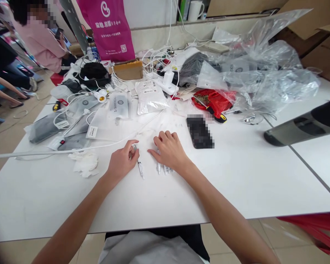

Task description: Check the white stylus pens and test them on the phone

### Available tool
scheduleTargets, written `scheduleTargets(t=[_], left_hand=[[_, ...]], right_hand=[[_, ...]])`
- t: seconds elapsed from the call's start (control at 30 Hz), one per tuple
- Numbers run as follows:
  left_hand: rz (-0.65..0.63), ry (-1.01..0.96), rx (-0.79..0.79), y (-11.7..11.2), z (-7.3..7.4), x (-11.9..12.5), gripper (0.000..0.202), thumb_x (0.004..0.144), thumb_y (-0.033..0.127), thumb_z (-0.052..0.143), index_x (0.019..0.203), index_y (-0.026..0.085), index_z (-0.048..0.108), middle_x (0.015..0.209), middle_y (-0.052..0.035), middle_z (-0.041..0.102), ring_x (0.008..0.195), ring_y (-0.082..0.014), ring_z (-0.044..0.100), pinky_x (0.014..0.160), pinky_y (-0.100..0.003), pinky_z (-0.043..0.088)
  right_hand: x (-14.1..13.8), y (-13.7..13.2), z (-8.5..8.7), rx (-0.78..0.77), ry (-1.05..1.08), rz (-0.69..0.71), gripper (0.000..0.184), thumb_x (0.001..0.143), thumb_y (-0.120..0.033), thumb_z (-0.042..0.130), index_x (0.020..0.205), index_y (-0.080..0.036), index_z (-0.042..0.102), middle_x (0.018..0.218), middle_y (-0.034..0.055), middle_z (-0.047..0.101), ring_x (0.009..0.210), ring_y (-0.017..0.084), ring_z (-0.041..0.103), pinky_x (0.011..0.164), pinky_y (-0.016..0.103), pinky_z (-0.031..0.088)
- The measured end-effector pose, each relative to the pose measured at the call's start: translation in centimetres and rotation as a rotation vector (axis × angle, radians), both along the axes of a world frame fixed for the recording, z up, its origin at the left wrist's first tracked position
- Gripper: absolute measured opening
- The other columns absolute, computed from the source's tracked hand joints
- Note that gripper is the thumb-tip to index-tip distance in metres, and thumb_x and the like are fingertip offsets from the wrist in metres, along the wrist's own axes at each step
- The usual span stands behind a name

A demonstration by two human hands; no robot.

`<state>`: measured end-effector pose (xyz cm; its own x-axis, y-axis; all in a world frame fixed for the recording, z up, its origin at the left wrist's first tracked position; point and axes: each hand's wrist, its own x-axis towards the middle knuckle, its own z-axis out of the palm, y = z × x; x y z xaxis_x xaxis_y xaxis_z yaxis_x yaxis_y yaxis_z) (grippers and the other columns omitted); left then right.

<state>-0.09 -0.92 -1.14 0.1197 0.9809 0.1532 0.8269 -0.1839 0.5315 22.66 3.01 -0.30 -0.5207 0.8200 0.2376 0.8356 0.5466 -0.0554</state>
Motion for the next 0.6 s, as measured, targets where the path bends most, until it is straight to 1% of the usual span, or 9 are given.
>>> scheduleTargets(t=[0.1, 0.2, 0.3, 0.4, 0.5, 0.6], left_hand=[[0.006, -0.023, 0.033, -0.08, 0.0, -0.02, 0.028, 0.103, 0.032, 0.058, 0.13, 0.027, 0.062, 0.073, 0.0052, 0.062, 0.061, -0.016, 0.056, 0.061, -0.026, 0.034], [-0.001, -0.053, 0.052, -0.25, 0.1, 0.0, 0.028, 0.105, 0.039, 0.059, 0.13, 0.027, 0.063, 0.075, 0.005, 0.063, 0.061, -0.0153, 0.056, 0.063, -0.026, 0.036], [-0.02, -0.055, 0.047, -0.44, 0.15, 0.08, 0.031, 0.103, 0.043, 0.064, 0.129, 0.027, 0.064, 0.075, 0.0046, 0.064, 0.063, -0.0157, 0.057, 0.063, -0.026, 0.038], [-0.03, -0.041, 0.04, -0.54, 0.02, 0.17, 0.031, 0.1, 0.038, 0.066, 0.129, 0.027, 0.064, 0.076, 0.0046, 0.065, 0.065, -0.0158, 0.059, 0.063, -0.027, 0.038], [-0.027, -0.043, 0.043, -0.48, -0.17, 0.14, 0.026, 0.101, 0.032, 0.062, 0.127, 0.028, 0.065, 0.076, 0.0047, 0.065, 0.064, -0.0153, 0.059, 0.063, -0.027, 0.037], [-0.014, -0.051, 0.047, -0.32, -0.3, 0.01, 0.024, 0.102, 0.029, 0.06, 0.125, 0.027, 0.065, 0.077, 0.004, 0.065, 0.066, -0.0152, 0.06, 0.063, -0.027, 0.037]], right_hand=[[-0.4, -0.3, -0.16, -0.024, -0.025, -0.009, 0.036, 0.107, -0.05, 0.058, 0.1, -0.016, 0.069, 0.109, 0.015, 0.067, 0.097, 0.029, 0.056, 0.086, 0.041, 0.033], [-0.6, -0.39, -0.16, -0.032, -0.036, -0.028, 0.035, 0.108, -0.048, 0.057, 0.099, -0.016, 0.069, 0.108, 0.0154, 0.067, 0.096, 0.029, 0.055, 0.084, 0.041, 0.032], [-0.59, -0.32, -0.05, -0.028, -0.015, -0.048, 0.033, 0.107, -0.047, 0.059, 0.102, -0.015, 0.067, 0.104, 0.0145, 0.069, 0.094, 0.03, 0.055, 0.084, 0.041, 0.032], [-0.31, -0.2, 0.18, -0.01, -0.001, -0.099, 0.039, 0.103, -0.054, 0.063, 0.104, -0.015, 0.067, 0.099, 0.0144, 0.069, 0.094, 0.032, 0.055, 0.082, 0.042, 0.032], [0.06, -0.18, 0.48, 0.007, -0.028, -0.147, 0.049, 0.101, -0.064, 0.064, 0.093, -0.016, 0.069, 0.098, 0.0173, 0.067, 0.096, 0.034, 0.054, 0.081, 0.044, 0.031], [0.22, -0.31, 0.73, -0.012, -0.04, -0.147, 0.048, 0.102, -0.062, 0.064, 0.089, -0.017, 0.071, 0.101, 0.018, 0.067, 0.096, 0.034, 0.054, 0.081, 0.044, 0.032]])
